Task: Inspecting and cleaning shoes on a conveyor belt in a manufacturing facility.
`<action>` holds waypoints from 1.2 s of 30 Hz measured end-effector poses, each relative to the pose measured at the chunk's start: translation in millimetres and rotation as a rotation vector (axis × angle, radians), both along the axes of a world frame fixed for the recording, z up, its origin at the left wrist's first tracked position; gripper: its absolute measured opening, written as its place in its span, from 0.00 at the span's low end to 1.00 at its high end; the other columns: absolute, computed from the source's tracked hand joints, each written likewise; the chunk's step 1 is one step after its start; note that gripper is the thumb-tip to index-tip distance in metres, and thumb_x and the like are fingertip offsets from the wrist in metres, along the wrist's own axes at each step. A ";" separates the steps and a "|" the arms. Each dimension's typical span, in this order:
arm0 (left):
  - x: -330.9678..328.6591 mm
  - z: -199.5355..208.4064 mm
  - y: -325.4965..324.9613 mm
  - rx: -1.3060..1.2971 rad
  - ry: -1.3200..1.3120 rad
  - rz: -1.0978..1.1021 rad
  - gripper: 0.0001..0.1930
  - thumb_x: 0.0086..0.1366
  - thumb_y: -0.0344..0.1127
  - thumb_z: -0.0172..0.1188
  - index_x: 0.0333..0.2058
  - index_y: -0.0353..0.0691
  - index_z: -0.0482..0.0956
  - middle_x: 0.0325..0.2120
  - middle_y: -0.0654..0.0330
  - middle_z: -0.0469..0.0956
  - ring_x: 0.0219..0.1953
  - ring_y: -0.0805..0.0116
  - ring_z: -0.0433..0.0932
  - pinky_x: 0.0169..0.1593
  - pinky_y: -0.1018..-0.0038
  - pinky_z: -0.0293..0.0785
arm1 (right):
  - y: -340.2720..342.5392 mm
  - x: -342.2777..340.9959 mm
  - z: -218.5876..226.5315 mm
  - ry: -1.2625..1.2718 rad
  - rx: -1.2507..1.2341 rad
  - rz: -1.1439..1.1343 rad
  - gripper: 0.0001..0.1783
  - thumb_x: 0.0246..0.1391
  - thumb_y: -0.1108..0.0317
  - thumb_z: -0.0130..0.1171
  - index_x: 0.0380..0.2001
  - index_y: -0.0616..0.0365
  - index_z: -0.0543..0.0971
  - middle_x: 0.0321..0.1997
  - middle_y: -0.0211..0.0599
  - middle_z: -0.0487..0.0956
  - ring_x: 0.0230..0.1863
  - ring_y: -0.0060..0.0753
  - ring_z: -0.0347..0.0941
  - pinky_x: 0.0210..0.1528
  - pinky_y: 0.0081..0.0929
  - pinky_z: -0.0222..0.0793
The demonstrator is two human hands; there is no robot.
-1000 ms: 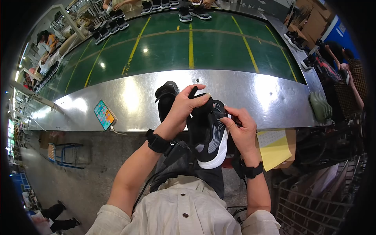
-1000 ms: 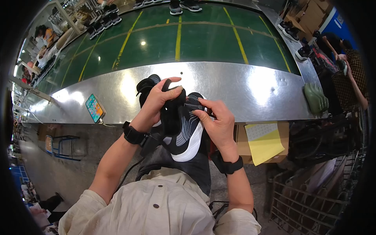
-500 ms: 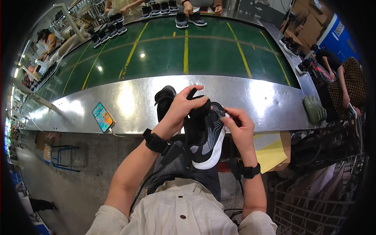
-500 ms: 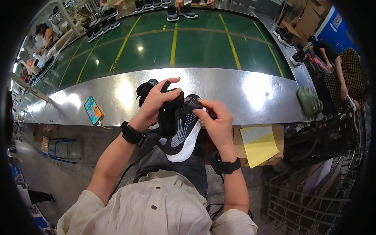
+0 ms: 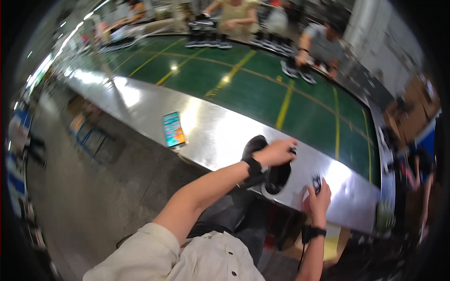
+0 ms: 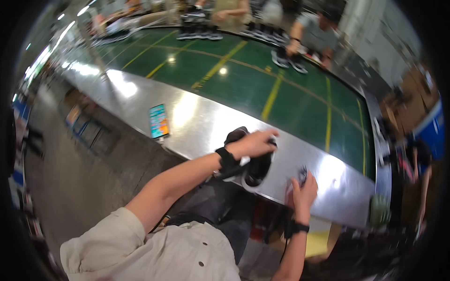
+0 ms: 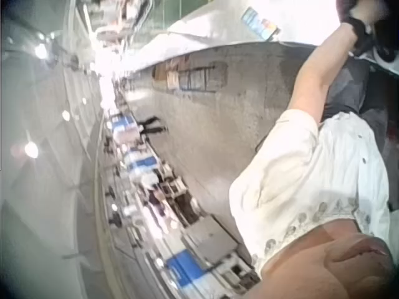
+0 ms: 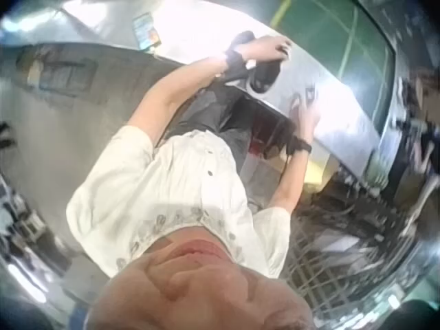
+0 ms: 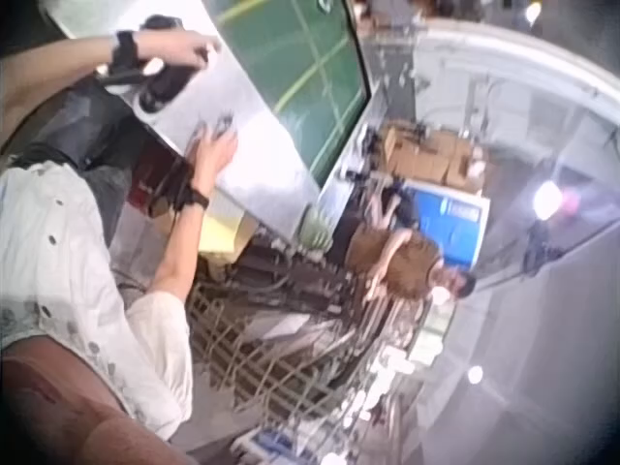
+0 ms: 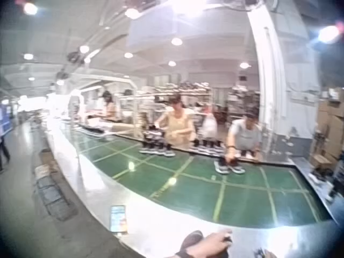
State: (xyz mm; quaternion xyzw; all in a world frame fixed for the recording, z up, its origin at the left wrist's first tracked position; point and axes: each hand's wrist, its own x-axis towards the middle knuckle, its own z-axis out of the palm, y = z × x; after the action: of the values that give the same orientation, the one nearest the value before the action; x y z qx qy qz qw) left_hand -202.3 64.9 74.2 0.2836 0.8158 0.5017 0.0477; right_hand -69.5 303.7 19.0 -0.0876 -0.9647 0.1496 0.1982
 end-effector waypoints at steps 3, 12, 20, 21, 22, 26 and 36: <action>24.3 18.2 -11.8 0.151 0.280 0.047 0.25 0.52 0.36 0.61 0.49 0.38 0.65 0.35 0.48 0.76 0.43 0.49 0.73 0.47 0.64 0.69 | -34.1 9.4 42.8 0.118 -0.289 0.167 0.32 0.41 0.63 0.65 0.51 0.60 0.68 0.49 0.47 0.71 0.51 0.49 0.65 0.54 0.38 0.59; 22.1 -18.6 -88.8 0.388 0.018 0.546 0.18 0.59 0.42 0.55 0.45 0.37 0.70 0.37 0.52 0.76 0.44 0.55 0.72 0.47 0.66 0.67 | -160.7 7.9 110.6 -0.368 0.133 0.621 0.39 0.34 0.52 0.69 0.51 0.55 0.69 0.33 0.44 0.73 0.31 0.49 0.70 0.34 0.38 0.65; 11.4 -74.6 -115.2 -0.082 0.472 0.418 0.11 0.53 0.33 0.57 0.35 0.35 0.71 0.32 0.54 0.72 0.38 0.55 0.70 0.45 0.64 0.65 | -102.9 -56.5 100.5 -0.399 -0.620 0.457 0.19 0.43 0.64 0.66 0.37 0.60 0.74 0.33 0.37 0.77 0.33 0.26 0.72 0.36 0.25 0.68; 13.7 -75.9 -117.4 -0.069 0.470 0.398 0.11 0.53 0.33 0.57 0.35 0.35 0.71 0.32 0.54 0.72 0.38 0.55 0.70 0.45 0.64 0.65 | -90.7 -70.1 111.6 -0.384 -0.894 0.375 0.18 0.48 0.64 0.63 0.40 0.60 0.73 0.35 0.31 0.77 0.34 0.19 0.70 0.37 0.20 0.68; 12.8 -76.3 -119.7 -0.062 0.425 0.434 0.10 0.54 0.32 0.57 0.34 0.35 0.72 0.31 0.54 0.72 0.38 0.55 0.70 0.45 0.64 0.65 | -86.0 -82.5 135.1 -0.378 -0.991 0.224 0.17 0.51 0.64 0.60 0.42 0.60 0.72 0.36 0.29 0.76 0.34 0.18 0.71 0.38 0.19 0.68; 11.2 -64.4 -127.0 -0.074 0.325 0.437 0.08 0.50 0.28 0.58 0.31 0.35 0.72 0.33 0.55 0.73 0.39 0.56 0.71 0.45 0.64 0.65 | -32.1 -165.4 153.7 -0.306 -1.681 0.148 0.21 0.58 0.60 0.50 0.51 0.60 0.67 0.47 0.37 0.74 0.45 0.32 0.73 0.49 0.31 0.68; 15.2 -51.8 -111.6 -0.191 0.263 0.452 0.08 0.50 0.25 0.58 0.31 0.40 0.74 0.37 0.57 0.72 0.43 0.56 0.70 0.47 0.64 0.64 | 144.8 -435.4 146.3 0.180 -1.955 0.260 0.10 0.54 0.71 0.53 0.40 0.59 0.71 0.35 0.40 0.74 0.39 0.36 0.73 0.43 0.30 0.71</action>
State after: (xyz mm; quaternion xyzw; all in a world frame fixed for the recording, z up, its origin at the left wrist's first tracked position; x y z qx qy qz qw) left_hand -187.1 -46.6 22.4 0.1512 0.9012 0.3794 -0.1453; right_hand -504.9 448.5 165.3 -0.0943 -0.4002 0.9068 0.0934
